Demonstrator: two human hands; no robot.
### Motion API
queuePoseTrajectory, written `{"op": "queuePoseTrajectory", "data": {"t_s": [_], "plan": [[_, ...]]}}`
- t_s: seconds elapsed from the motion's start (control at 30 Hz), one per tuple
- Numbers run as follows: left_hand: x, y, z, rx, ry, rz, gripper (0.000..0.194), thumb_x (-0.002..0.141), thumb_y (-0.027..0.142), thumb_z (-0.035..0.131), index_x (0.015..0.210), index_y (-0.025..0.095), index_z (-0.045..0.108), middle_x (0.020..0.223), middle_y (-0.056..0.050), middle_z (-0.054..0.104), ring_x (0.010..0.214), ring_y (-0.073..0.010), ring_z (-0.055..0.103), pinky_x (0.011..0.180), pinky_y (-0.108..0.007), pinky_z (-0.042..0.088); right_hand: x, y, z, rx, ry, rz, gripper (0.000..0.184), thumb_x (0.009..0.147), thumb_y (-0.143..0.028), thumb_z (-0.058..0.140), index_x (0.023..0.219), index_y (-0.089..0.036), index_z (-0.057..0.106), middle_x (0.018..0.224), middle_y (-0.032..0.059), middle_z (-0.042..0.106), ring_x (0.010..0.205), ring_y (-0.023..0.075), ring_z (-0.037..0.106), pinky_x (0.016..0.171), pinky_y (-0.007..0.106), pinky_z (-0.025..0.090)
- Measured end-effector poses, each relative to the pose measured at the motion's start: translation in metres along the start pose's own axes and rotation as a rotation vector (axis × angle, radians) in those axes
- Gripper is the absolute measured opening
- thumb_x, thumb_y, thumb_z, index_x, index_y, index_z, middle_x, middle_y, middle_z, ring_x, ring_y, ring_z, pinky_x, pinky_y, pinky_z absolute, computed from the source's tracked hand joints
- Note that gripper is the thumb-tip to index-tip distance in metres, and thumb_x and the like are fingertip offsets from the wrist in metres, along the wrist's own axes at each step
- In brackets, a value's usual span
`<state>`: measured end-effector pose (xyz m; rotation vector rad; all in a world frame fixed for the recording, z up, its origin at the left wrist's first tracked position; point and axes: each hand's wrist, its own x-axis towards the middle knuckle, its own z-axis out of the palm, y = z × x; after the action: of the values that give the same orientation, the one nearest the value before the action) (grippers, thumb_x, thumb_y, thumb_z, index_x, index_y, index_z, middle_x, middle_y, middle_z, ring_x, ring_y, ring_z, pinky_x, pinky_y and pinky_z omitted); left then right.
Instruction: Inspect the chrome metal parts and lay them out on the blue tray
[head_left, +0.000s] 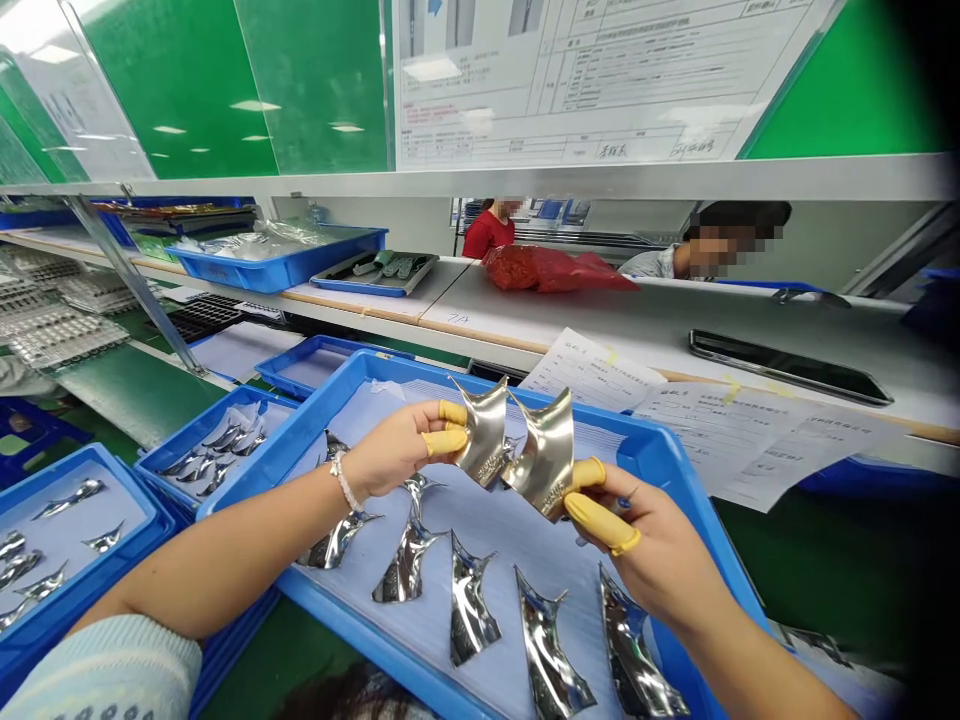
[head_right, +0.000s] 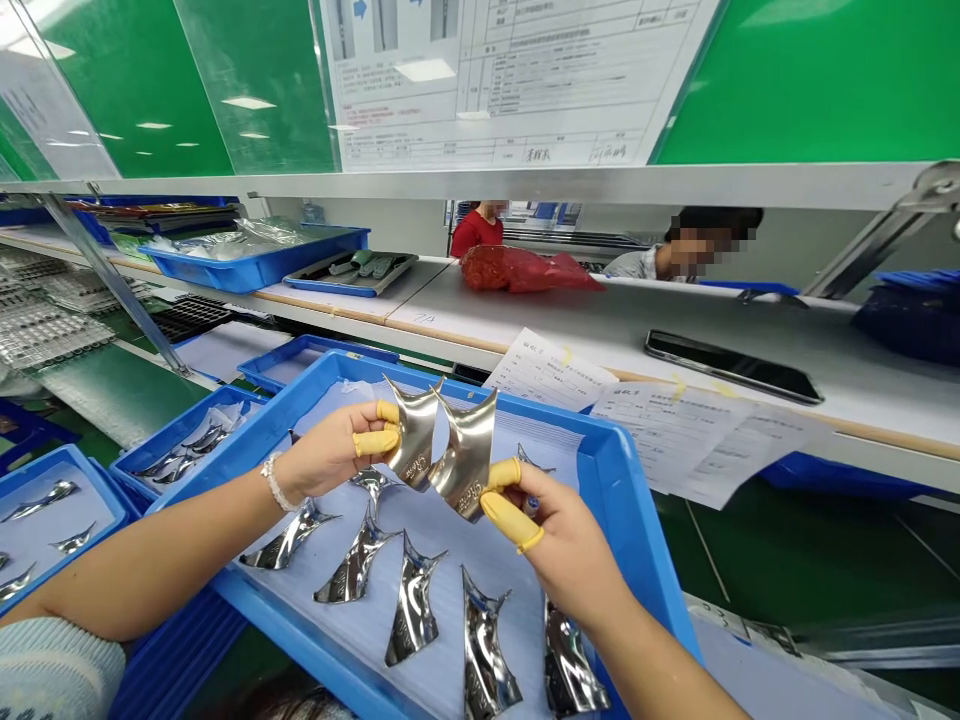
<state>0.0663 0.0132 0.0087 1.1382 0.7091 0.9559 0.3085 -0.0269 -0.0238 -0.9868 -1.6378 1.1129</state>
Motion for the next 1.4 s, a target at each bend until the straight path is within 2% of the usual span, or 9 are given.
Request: {"op": "queuePoseTrajectory", "data": {"t_s": [0.2, 0.43, 0.7, 0.83, 1.0, 1.2, 1.4], "plan": [[0.001, -0.003, -0.003, 0.103, -0.004, 0.012, 0.021, 0.067, 0.019, 0.072, 0.084, 0.013, 0.061, 0.069, 0.001, 0.057, 0.060, -0.0062, 0.049, 0.061, -0.023, 0.038, -0.001, 0.000, 0.000, -0.018, 0.004, -0.035, 0.013, 0.083, -0.036, 0.064, 0.082, -0.023, 0.065, 0.068, -0.0012, 0.055, 0.060, 0.0118, 0.043, 0.054, 0.025, 0.034], [0.004, -0.004, -0.007, 0.086, -0.019, 0.072, 0.020, 0.067, 0.020, 0.071, 0.082, 0.013, 0.060, 0.069, 0.002, 0.055, 0.061, -0.0064, 0.048, 0.061, -0.023, 0.037, -0.001, -0.003, 0.000, -0.032, 0.009, -0.062, 0.011, 0.083, -0.033, 0.064, 0.079, -0.023, 0.065, 0.070, -0.0003, 0.058, 0.062, 0.0131, 0.048, 0.056, 0.026, 0.037], [0.006, -0.001, -0.010, 0.025, -0.061, 0.085, 0.015, 0.069, 0.020, 0.069, 0.079, 0.014, 0.061, 0.069, 0.002, 0.055, 0.061, -0.0068, 0.049, 0.063, -0.025, 0.040, 0.004, -0.006, -0.001, -0.067, 0.087, 0.033, 0.019, 0.081, -0.040, 0.062, 0.078, -0.020, 0.062, 0.071, 0.0034, 0.061, 0.060, 0.0154, 0.048, 0.052, 0.028, 0.038], [0.009, -0.004, -0.011, 0.063, -0.057, 0.032, 0.016, 0.068, 0.020, 0.071, 0.079, 0.013, 0.061, 0.069, 0.001, 0.057, 0.062, -0.0074, 0.052, 0.065, -0.025, 0.041, 0.008, -0.007, 0.000, -0.130, 0.052, 0.071, 0.016, 0.080, -0.036, 0.062, 0.079, -0.020, 0.063, 0.072, 0.0025, 0.062, 0.063, 0.0153, 0.051, 0.057, 0.027, 0.040], [0.016, -0.013, -0.014, 0.118, -0.057, -0.033, 0.020, 0.066, 0.017, 0.072, 0.082, 0.012, 0.062, 0.071, 0.000, 0.061, 0.065, -0.0084, 0.054, 0.068, -0.026, 0.042, 0.014, -0.005, 0.000, -0.215, -0.032, 0.157, 0.022, 0.078, -0.042, 0.063, 0.078, -0.020, 0.065, 0.076, 0.0041, 0.064, 0.068, 0.0182, 0.055, 0.063, 0.030, 0.043], [0.022, -0.017, -0.021, 0.146, -0.085, -0.054, 0.019, 0.067, 0.018, 0.071, 0.083, 0.012, 0.063, 0.075, 0.000, 0.063, 0.070, -0.0092, 0.056, 0.073, -0.026, 0.041, 0.018, -0.001, -0.003, -0.234, -0.056, 0.192, 0.025, 0.075, -0.044, 0.066, 0.078, -0.019, 0.066, 0.074, 0.0039, 0.064, 0.066, 0.0175, 0.054, 0.056, 0.027, 0.039], [0.020, -0.013, -0.021, 0.132, -0.112, -0.061, 0.021, 0.066, 0.019, 0.071, 0.084, 0.012, 0.063, 0.074, -0.001, 0.062, 0.067, -0.0092, 0.054, 0.074, -0.029, 0.040, 0.018, -0.002, -0.003, -0.192, -0.047, 0.263, 0.028, 0.073, -0.046, 0.067, 0.077, -0.019, 0.065, 0.065, 0.0006, 0.057, 0.051, 0.0114, 0.041, 0.046, 0.025, 0.028]]}}
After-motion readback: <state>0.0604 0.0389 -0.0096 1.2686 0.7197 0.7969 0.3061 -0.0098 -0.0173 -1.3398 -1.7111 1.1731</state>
